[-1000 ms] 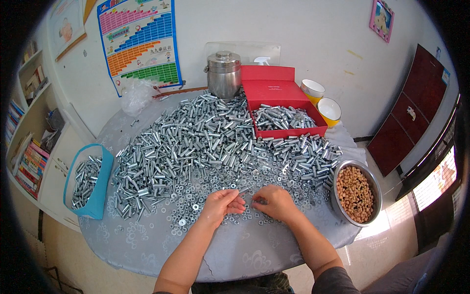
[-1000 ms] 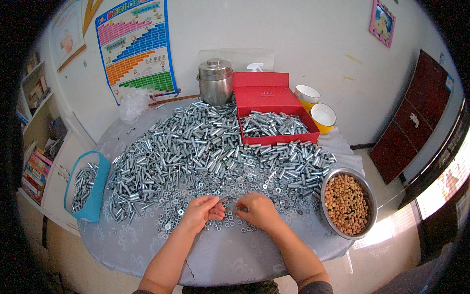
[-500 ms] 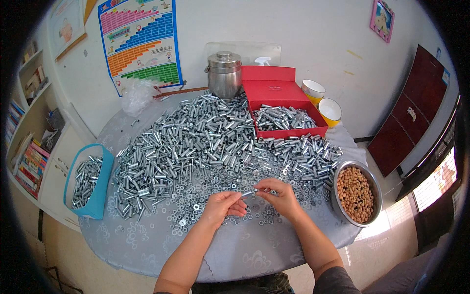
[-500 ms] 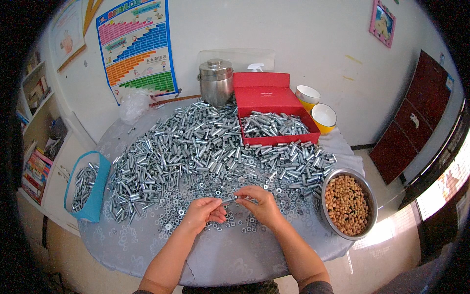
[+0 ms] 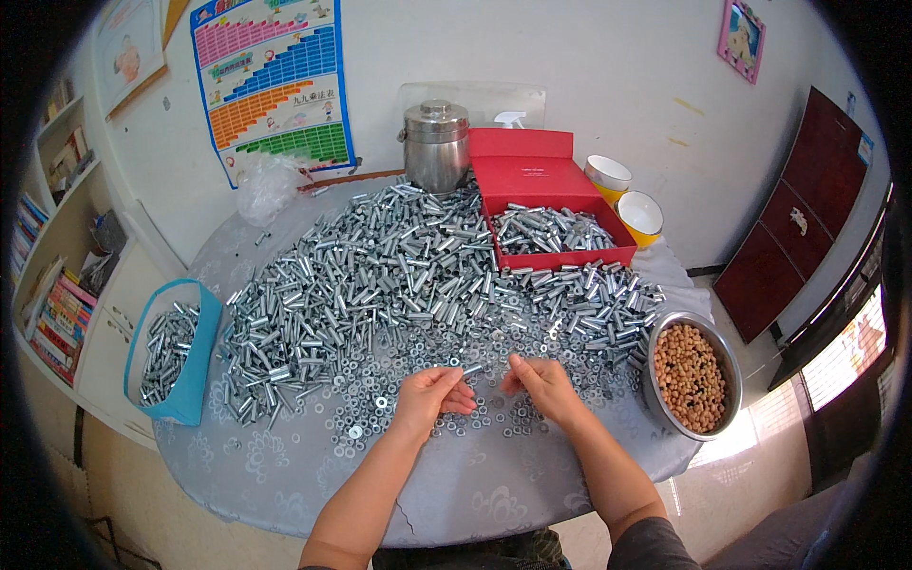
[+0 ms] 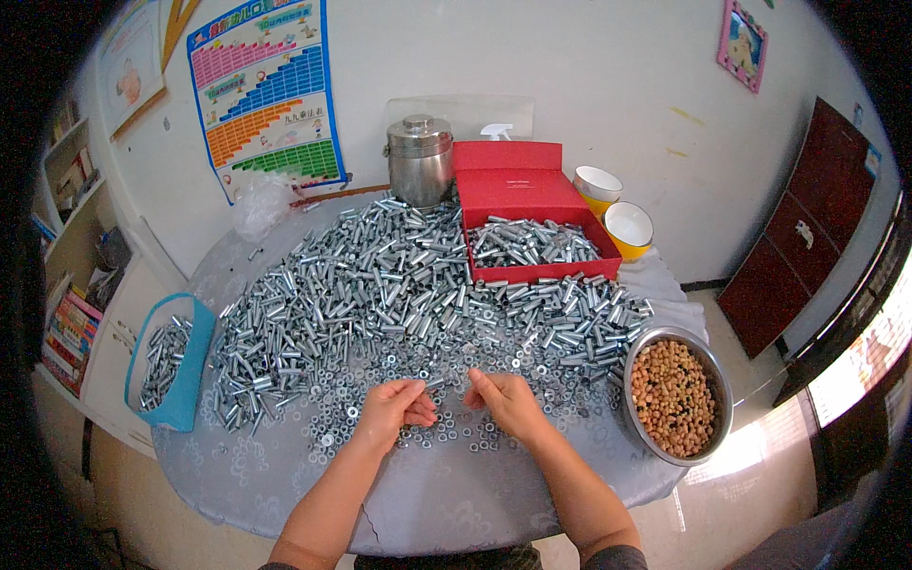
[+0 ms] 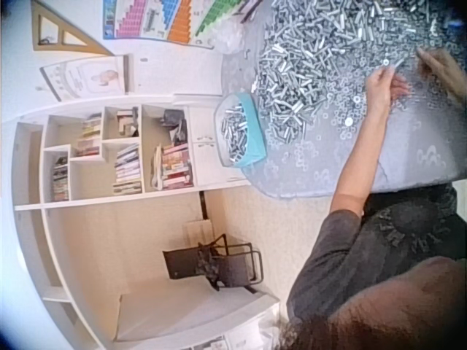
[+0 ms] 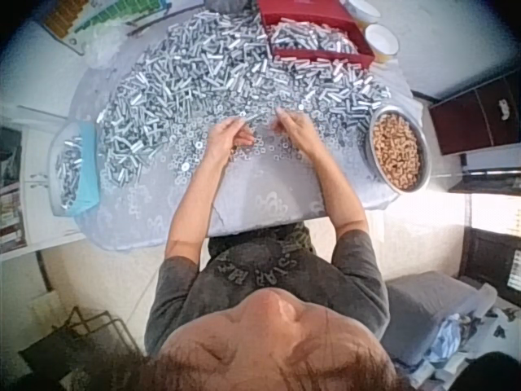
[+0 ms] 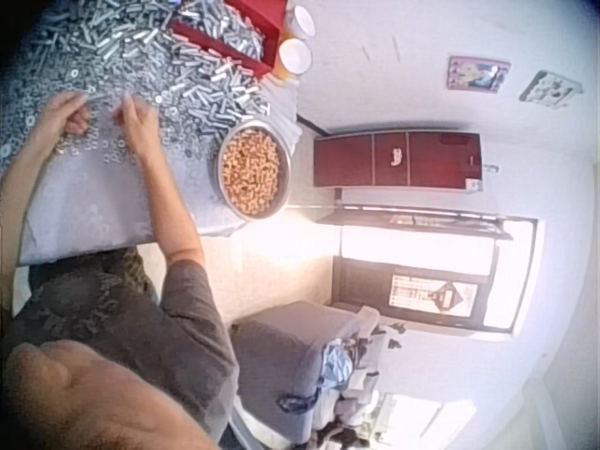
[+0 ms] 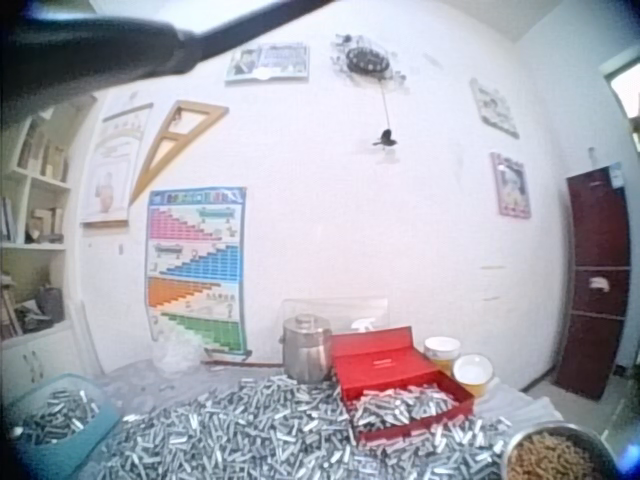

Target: The person sits at a table covered with metal fasteners and repeatedly picks up a bolt and a washer, placing the washer onto the bolt. The person handles the items one at a time, performing a repetitive assembly action throughout the clip.

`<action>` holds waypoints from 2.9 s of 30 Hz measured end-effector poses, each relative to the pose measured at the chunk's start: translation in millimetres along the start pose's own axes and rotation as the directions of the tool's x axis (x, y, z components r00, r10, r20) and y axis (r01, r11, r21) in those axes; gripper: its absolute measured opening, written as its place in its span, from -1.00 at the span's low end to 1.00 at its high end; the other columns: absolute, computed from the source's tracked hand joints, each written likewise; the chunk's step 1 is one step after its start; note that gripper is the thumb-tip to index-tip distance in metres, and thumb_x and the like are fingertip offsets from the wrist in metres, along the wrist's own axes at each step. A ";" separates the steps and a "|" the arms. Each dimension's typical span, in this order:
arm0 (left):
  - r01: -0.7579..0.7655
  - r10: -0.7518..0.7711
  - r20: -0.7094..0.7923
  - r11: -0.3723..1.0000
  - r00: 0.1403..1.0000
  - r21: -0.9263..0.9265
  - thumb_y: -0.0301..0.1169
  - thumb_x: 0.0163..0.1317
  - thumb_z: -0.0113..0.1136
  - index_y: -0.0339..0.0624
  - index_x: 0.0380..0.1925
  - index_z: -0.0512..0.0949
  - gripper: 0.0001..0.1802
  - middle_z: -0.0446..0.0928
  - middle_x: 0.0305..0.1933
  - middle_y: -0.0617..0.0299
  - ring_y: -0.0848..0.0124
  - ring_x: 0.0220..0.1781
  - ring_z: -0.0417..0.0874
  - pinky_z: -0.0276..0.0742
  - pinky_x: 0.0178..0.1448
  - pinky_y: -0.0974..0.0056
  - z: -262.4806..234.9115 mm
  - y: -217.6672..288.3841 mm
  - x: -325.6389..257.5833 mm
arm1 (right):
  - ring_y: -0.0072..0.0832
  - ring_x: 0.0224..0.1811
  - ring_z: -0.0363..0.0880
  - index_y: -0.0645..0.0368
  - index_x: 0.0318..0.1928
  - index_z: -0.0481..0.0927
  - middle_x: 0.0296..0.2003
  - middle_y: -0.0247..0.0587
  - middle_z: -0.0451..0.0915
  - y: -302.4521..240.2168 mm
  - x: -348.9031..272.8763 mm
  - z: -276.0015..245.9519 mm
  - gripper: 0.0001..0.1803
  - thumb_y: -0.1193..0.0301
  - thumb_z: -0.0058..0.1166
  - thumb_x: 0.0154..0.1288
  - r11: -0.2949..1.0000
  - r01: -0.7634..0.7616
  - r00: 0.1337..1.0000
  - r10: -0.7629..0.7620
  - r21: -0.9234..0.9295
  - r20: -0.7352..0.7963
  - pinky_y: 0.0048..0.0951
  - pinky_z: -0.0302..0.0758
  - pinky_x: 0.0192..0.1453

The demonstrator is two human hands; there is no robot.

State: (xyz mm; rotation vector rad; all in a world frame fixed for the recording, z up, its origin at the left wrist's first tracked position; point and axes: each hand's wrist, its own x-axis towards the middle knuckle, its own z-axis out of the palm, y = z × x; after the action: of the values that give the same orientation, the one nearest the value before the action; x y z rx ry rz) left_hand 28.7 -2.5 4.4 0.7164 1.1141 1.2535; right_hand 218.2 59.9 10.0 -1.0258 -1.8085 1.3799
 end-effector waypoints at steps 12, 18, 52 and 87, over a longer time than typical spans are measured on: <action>-0.005 0.005 0.019 1.000 1.000 -0.006 -0.36 0.21 0.01 -0.37 -0.40 0.47 -0.76 0.52 -0.50 0.08 0.34 -0.54 0.59 0.55 -0.46 0.38 -0.7 -0.6 1.8 | -0.59 -0.42 0.43 0.32 -0.20 0.53 -0.39 -0.25 0.54 -1.5 -0.1 -0.8 -0.61 0.22 -0.22 0.34 0.998 0.039 0.998 -0.042 0.046 0.052 -0.57 0.41 -0.29; -0.013 0.013 0.014 1.000 1.000 0.025 -0.36 0.21 0.02 -0.37 -0.40 0.47 -0.77 0.52 -0.51 0.08 0.34 -0.55 0.58 0.55 -0.47 0.39 1.1 -0.8 1.1 | -0.62 -0.43 0.43 0.27 -0.22 0.55 -0.44 -0.32 0.53 -1.9 0.4 1.7 -0.57 0.19 -0.30 0.37 0.998 0.039 0.999 -0.041 0.056 0.025 -0.60 0.39 -0.31; -0.346 0.408 -0.114 0.868 0.906 0.357 -0.45 0.16 0.06 -0.32 -0.32 0.54 -0.83 0.54 -0.54 0.24 0.60 -0.57 0.47 0.34 -0.50 0.51 -19.1 -10.5 13.5 | -0.44 -0.27 0.50 0.25 -0.26 0.59 -0.32 -0.20 0.58 27.4 19.2 -49.3 -0.80 0.54 0.02 0.05 0.961 0.019 0.866 -0.154 -0.277 -0.475 -0.47 0.40 -0.17; 0.132 0.672 -0.283 0.268 0.685 0.954 -0.33 0.01 0.16 -0.28 -0.60 0.49 -0.78 0.51 -0.49 0.01 0.07 -0.41 0.53 0.42 -0.36 0.08 -53.6 41.6 45.8 | -0.62 -0.24 0.48 0.28 -0.19 0.51 -0.28 -0.26 0.54 34.3 16.4 -29.9 -0.75 0.65 0.06 0.05 0.956 0.160 0.965 -0.100 0.245 -0.243 -0.62 0.42 -0.16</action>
State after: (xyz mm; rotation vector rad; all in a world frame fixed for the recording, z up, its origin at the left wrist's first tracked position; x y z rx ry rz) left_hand -38.9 43.0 12.2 1.5044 2.5741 1.0617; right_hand 242.2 93.3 -15.3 -0.8684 -1.4535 1.3204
